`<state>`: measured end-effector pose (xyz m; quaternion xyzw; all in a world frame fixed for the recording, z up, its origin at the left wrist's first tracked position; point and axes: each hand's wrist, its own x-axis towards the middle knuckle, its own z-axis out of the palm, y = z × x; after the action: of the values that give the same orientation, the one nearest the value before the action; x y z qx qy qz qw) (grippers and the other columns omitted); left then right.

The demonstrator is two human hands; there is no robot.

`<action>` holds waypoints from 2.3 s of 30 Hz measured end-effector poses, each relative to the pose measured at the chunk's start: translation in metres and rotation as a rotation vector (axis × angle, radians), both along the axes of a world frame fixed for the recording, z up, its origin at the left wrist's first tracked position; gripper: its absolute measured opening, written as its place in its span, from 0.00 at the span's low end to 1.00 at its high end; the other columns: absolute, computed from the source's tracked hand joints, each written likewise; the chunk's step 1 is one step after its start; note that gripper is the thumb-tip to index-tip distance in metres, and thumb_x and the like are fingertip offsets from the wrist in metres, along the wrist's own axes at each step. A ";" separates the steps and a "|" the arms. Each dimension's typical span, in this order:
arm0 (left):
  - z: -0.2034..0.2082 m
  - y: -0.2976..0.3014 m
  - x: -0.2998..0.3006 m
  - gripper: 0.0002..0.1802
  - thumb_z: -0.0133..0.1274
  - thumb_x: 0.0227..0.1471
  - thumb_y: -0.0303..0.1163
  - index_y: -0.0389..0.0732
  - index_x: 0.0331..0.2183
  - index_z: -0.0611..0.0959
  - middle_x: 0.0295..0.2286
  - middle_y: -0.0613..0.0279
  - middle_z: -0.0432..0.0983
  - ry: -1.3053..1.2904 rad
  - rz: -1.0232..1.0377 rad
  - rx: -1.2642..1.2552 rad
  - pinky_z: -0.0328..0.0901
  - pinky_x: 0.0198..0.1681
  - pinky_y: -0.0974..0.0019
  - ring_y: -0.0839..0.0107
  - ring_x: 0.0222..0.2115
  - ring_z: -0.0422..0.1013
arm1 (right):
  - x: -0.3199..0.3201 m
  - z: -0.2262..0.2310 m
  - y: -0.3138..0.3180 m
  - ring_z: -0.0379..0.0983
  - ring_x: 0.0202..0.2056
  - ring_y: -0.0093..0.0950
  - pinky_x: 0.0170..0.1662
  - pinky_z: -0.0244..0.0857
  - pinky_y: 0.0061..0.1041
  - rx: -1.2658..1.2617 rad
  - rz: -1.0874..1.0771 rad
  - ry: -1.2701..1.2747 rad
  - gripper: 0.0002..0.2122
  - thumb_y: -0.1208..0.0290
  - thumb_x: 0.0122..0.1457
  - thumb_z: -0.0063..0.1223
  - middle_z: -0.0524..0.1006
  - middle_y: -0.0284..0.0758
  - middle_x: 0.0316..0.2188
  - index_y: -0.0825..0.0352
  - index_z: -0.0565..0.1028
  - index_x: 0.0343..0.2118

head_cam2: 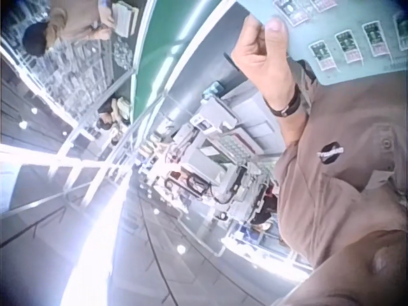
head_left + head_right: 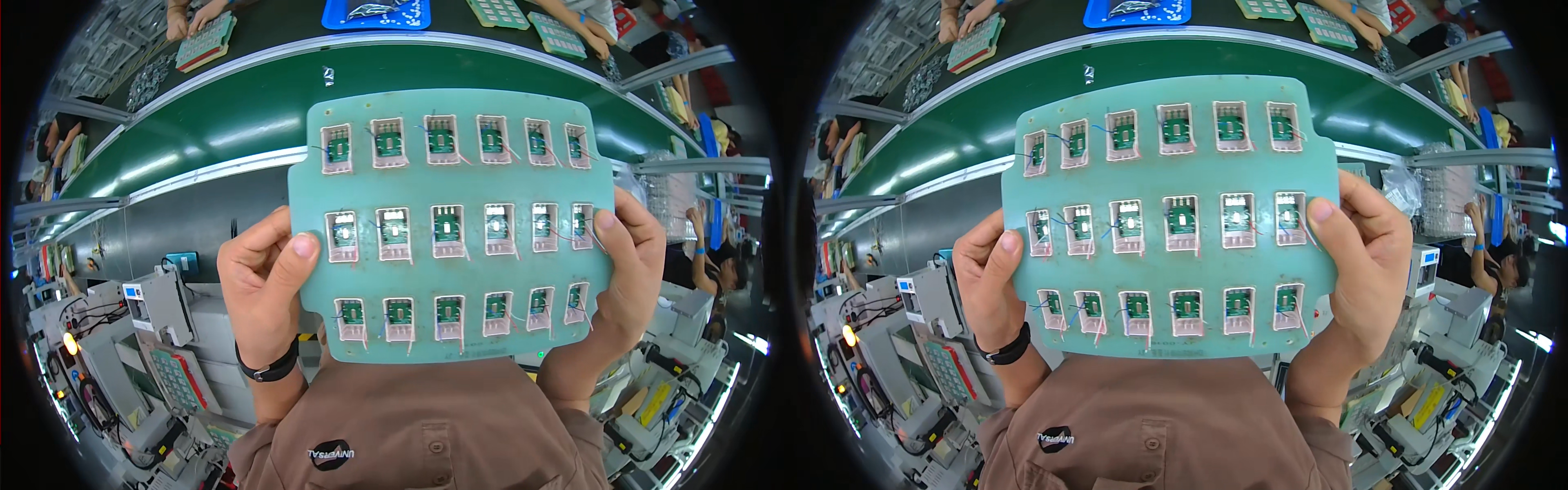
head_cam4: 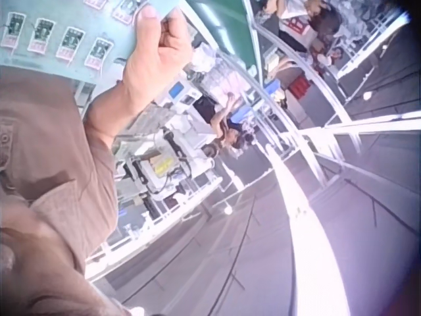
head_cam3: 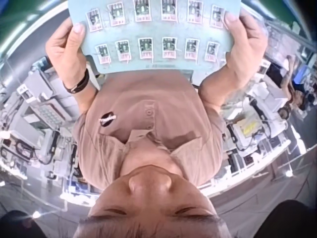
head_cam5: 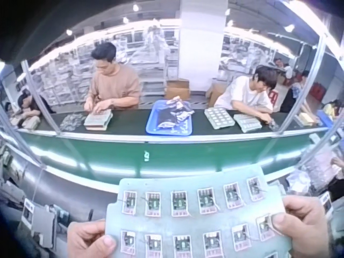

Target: Assembling components on a circuit board using an electric screwdriver and placing it in a fixture.

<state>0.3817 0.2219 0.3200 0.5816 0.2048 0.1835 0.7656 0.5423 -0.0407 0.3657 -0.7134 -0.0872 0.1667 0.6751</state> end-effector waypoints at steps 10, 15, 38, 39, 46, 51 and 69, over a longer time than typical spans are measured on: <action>-0.008 -0.006 0.005 0.21 0.55 0.53 0.34 0.26 0.43 0.78 0.34 0.58 0.79 0.022 0.004 0.055 0.64 0.38 0.76 0.78 0.32 0.72 | 0.001 0.014 -0.001 0.72 0.31 0.15 0.34 0.65 0.13 0.036 0.066 -0.022 0.12 0.79 0.58 0.52 0.78 0.34 0.32 0.79 0.73 0.44; -0.012 -0.006 0.006 0.22 0.53 0.54 0.33 0.26 0.46 0.76 0.37 0.56 0.78 0.013 -0.025 0.060 0.64 0.42 0.74 0.75 0.35 0.73 | 0.003 0.014 -0.003 0.71 0.30 0.13 0.33 0.64 0.12 0.073 0.042 -0.018 0.12 0.79 0.58 0.52 0.78 0.32 0.31 0.78 0.74 0.44; -0.008 -0.010 0.011 0.23 0.56 0.52 0.35 0.26 0.45 0.77 0.36 0.57 0.78 0.023 0.056 0.072 0.63 0.40 0.75 0.76 0.34 0.72 | 0.007 0.014 -0.006 0.67 0.29 0.11 0.32 0.61 0.11 0.056 0.062 -0.059 0.11 0.81 0.57 0.52 0.76 0.29 0.29 0.78 0.74 0.43; -0.007 -0.009 0.011 0.23 0.56 0.52 0.35 0.26 0.45 0.77 0.35 0.57 0.78 0.021 0.055 0.080 0.63 0.40 0.74 0.76 0.34 0.72 | 0.006 0.014 -0.004 0.67 0.29 0.11 0.32 0.61 0.11 0.058 0.068 -0.056 0.11 0.81 0.57 0.52 0.76 0.29 0.29 0.78 0.74 0.43; -0.003 -0.003 0.007 0.21 0.53 0.54 0.32 0.26 0.45 0.76 0.36 0.55 0.79 -0.026 0.014 0.133 0.66 0.40 0.74 0.75 0.33 0.73 | 0.008 0.013 -0.002 0.68 0.29 0.12 0.33 0.61 0.11 0.051 0.068 -0.084 0.12 0.81 0.57 0.52 0.77 0.30 0.29 0.78 0.74 0.44; 0.002 -0.003 0.005 0.22 0.54 0.53 0.34 0.25 0.44 0.77 0.35 0.55 0.79 -0.023 0.060 0.176 0.65 0.40 0.74 0.75 0.33 0.73 | 0.009 0.011 0.001 0.69 0.30 0.12 0.33 0.61 0.11 0.058 0.083 -0.081 0.12 0.81 0.57 0.52 0.77 0.31 0.31 0.78 0.74 0.44; 0.029 0.003 -0.006 0.14 0.56 0.50 0.21 0.23 0.39 0.79 0.27 0.63 0.69 -0.146 0.074 0.278 0.58 0.26 0.80 0.83 0.25 0.65 | 0.011 0.000 0.004 0.70 0.38 0.19 0.47 0.59 0.18 -0.003 0.118 -0.129 0.16 0.71 0.56 0.54 0.77 0.33 0.37 0.76 0.74 0.44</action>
<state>0.3761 0.2245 0.3488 0.6590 0.1424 0.2798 0.6835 0.5533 -0.0365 0.3653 -0.7171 -0.1723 0.1600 0.6561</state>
